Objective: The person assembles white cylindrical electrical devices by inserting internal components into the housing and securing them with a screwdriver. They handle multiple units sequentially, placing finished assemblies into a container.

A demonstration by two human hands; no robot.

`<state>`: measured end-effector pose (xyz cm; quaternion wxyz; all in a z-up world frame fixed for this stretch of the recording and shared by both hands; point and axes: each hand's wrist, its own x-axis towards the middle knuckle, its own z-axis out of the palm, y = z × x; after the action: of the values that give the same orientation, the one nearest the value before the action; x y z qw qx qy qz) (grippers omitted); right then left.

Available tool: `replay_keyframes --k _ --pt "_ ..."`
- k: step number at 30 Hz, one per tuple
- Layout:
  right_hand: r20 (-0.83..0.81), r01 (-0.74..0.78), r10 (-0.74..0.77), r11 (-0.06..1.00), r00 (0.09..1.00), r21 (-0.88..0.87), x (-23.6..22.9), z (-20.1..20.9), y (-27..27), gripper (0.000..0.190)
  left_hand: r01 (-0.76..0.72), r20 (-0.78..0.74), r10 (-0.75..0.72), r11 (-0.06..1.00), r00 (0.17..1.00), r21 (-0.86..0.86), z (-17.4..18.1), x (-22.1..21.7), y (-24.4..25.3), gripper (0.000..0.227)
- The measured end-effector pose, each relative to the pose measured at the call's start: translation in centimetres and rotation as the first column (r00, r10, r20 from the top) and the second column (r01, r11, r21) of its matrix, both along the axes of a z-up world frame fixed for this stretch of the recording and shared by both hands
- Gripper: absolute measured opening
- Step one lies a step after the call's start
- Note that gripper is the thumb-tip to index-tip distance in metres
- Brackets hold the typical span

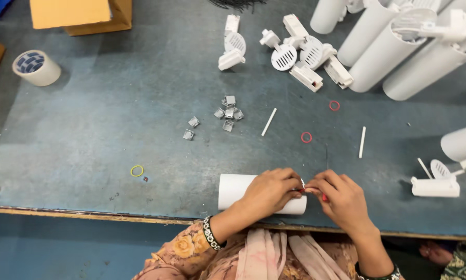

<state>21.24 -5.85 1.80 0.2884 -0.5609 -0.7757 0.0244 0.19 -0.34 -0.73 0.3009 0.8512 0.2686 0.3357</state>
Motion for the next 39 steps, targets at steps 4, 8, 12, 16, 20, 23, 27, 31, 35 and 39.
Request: replay_keyframes --k 4,8,12,16,20,23,27,31,35,39 --pt "-0.455 0.053 -0.066 0.998 0.888 -0.041 0.2 0.4 2.5 0.016 -0.089 0.017 0.089 0.996 0.996 0.021 -0.4 -0.8 0.3 0.011" --pt "0.047 0.134 -0.161 0.924 0.986 0.359 0.5 3.9 6.4 0.035 -0.221 0.092 0.215 0.974 0.972 0.054 -0.6 -2.6 0.9 0.013" --pt "-0.050 -0.010 0.026 0.957 0.998 0.289 -0.5 4.2 13.5 0.026 -0.226 0.036 0.225 0.973 0.974 0.038 -0.7 -4.2 2.5 0.009" --pt "-0.441 0.024 -0.199 0.928 0.875 -0.372 -4.4 0.1 24.0 0.033 -0.208 0.068 0.211 0.977 0.975 -0.052 -0.8 -3.8 3.0 0.009" --pt "0.041 0.027 -0.020 0.986 0.999 -0.162 -11.4 -4.3 35.3 0.061 -0.203 0.066 0.208 0.977 0.976 -0.066 -1.5 -3.9 3.3 0.009" --pt "0.151 0.131 -0.093 0.954 0.984 -0.270 -15.0 -7.3 40.5 0.074 -0.199 0.065 0.201 0.980 0.978 -0.030 -1.8 -4.0 2.5 0.009" --pt "0.225 0.142 -0.067 0.930 0.972 -0.338 -16.0 -8.7 44.3 0.057 -0.220 0.073 0.218 0.975 0.973 0.027 -1.7 -4.1 2.3 0.013" --pt "0.372 -0.108 0.183 0.971 0.910 -0.213 -12.5 -3.0 44.1 0.049 -0.193 0.082 0.193 0.981 0.978 0.002 -1.5 -4.2 2.5 0.009" --pt "0.544 -0.168 0.230 0.972 0.807 -0.162 -7.5 7.3 38.2 0.046 -0.219 0.079 0.218 0.976 0.973 -0.002 -1.7 -3.8 3.0 0.009" --pt "0.675 -0.238 0.267 0.961 0.688 -0.138 -1.5 13.5 27.6 0.060 -0.223 0.057 0.222 0.974 0.973 0.022 -1.5 -3.8 3.6 0.011"
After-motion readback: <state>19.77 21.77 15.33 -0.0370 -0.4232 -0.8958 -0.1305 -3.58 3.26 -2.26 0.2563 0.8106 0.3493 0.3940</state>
